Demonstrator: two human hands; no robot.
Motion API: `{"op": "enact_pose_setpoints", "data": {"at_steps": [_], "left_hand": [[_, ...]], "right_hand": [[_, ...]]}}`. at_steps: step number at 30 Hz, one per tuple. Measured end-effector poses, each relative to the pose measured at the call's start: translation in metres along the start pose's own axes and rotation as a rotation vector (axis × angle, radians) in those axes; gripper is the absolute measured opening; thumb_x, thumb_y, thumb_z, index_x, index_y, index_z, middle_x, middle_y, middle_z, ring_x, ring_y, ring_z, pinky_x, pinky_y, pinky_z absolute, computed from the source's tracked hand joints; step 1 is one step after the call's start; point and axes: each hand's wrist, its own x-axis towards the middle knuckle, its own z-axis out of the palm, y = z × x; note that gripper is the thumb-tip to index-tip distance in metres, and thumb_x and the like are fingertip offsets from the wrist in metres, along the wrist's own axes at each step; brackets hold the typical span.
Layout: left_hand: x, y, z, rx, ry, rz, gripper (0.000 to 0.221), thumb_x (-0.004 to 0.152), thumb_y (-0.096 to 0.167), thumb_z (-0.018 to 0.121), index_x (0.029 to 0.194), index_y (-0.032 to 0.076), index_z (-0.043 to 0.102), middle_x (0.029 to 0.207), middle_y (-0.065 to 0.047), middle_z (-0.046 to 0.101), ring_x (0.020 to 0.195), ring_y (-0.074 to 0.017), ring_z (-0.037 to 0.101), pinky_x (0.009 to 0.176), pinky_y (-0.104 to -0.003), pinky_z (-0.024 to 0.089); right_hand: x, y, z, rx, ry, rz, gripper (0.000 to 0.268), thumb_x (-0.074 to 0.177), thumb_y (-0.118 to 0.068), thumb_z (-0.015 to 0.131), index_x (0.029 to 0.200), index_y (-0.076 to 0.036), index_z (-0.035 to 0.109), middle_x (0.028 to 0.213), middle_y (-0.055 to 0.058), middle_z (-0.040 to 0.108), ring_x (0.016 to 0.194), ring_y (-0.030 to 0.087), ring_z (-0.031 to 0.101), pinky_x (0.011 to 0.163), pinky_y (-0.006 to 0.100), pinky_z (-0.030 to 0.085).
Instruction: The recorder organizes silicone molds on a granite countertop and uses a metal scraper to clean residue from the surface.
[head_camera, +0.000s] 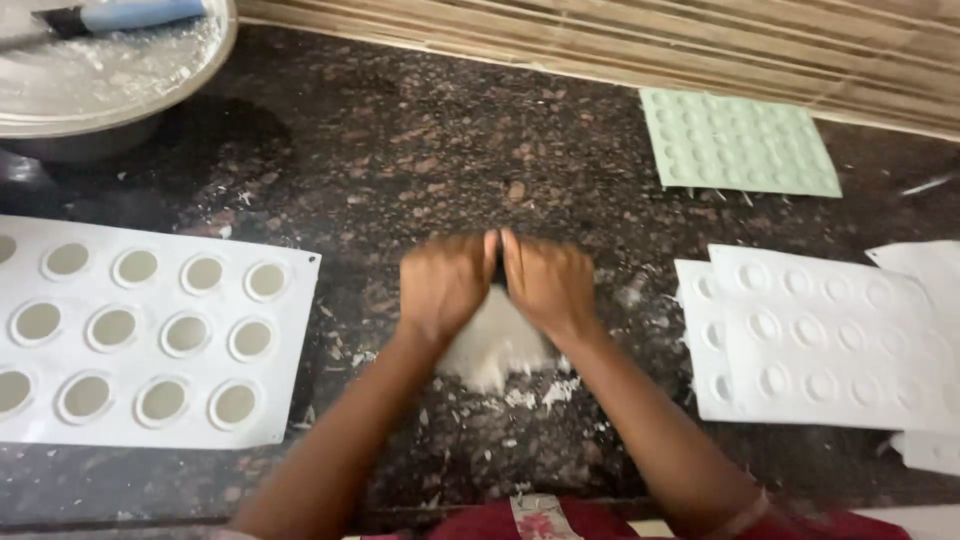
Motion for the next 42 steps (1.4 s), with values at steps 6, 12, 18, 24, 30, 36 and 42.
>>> {"op": "enact_pose_setpoints", "data": {"at_steps": [6, 12, 18, 24, 30, 36, 42], "left_hand": [[-0.043, 0.05, -0.058, -0.065, 0.133, 0.106, 0.031, 0.1, 0.03, 0.063, 0.073, 0.015, 0.065, 0.072, -0.003, 0.064, 0.066, -0.0232, 0.064, 0.06, -0.039, 0.05], [0.001, 0.042, -0.052, 0.092, 0.09, 0.144, 0.043, 0.105, 0.042, 0.058, 0.072, 0.015, 0.062, 0.069, -0.004, 0.064, 0.055, -0.0221, 0.06, 0.05, -0.038, 0.047], [0.119, 0.023, 0.019, 0.183, 0.35, 0.143, 0.052, 0.109, 0.047, 0.052, 0.066, 0.018, 0.059, 0.06, -0.003, 0.061, 0.049, -0.0219, 0.057, 0.044, -0.037, 0.044], [0.177, 0.023, 0.093, 0.182, 0.034, 0.086, 0.057, 0.108, 0.047, 0.044, 0.067, 0.014, 0.065, 0.063, -0.006, 0.068, 0.053, -0.0231, 0.066, 0.047, -0.038, 0.05], [0.151, 0.03, 0.145, 0.067, 0.105, 0.101, 0.048, 0.107, 0.041, 0.048, 0.072, 0.015, 0.068, 0.074, -0.008, 0.072, 0.062, -0.0274, 0.07, 0.056, -0.042, 0.053], [0.112, 0.06, 0.097, 0.0, 0.153, 0.214, 0.045, 0.106, 0.038, 0.049, 0.071, 0.016, 0.069, 0.073, -0.008, 0.072, 0.065, -0.0272, 0.07, 0.064, -0.042, 0.055], [0.094, 0.062, 0.067, -0.018, -0.057, 0.17, 0.05, 0.11, 0.04, 0.047, 0.07, 0.017, 0.066, 0.069, -0.005, 0.07, 0.054, -0.0223, 0.066, 0.057, -0.038, 0.053]], "right_hand": [[-0.054, -0.022, -0.052, -0.001, 0.129, -0.068, 0.04, 0.104, -0.019, 0.059, 0.067, -0.006, 0.066, 0.061, 0.01, 0.064, 0.052, 0.026, 0.063, 0.052, 0.041, 0.049], [-0.008, 0.003, -0.053, 0.132, 0.073, -0.088, 0.048, 0.108, -0.024, 0.05, 0.064, -0.009, 0.065, 0.054, 0.013, 0.058, 0.044, 0.028, 0.056, 0.049, 0.042, 0.045], [0.107, 0.086, -0.024, -0.011, -0.058, 0.056, 0.055, 0.11, -0.041, 0.044, 0.075, -0.008, 0.07, 0.061, 0.018, 0.063, 0.053, 0.037, 0.062, 0.051, 0.049, 0.048], [0.13, 0.151, 0.025, -0.05, 0.195, 0.145, 0.053, 0.107, -0.042, 0.044, 0.079, -0.011, 0.077, 0.066, 0.02, 0.067, 0.059, 0.042, 0.064, 0.055, 0.054, 0.05], [0.098, 0.176, 0.051, -0.149, 0.122, 0.21, 0.053, 0.109, -0.037, 0.047, 0.073, -0.007, 0.071, 0.069, 0.019, 0.068, 0.062, 0.04, 0.066, 0.06, 0.052, 0.052], [0.048, 0.134, 0.001, -0.197, 0.321, 0.074, 0.041, 0.109, -0.026, 0.049, 0.08, -0.008, 0.071, 0.069, 0.016, 0.069, 0.061, 0.035, 0.066, 0.059, 0.051, 0.051], [0.022, 0.115, -0.008, -0.204, 0.224, 0.141, 0.042, 0.106, -0.025, 0.053, 0.071, -0.009, 0.069, 0.062, 0.018, 0.064, 0.054, 0.036, 0.063, 0.055, 0.05, 0.049]]}}
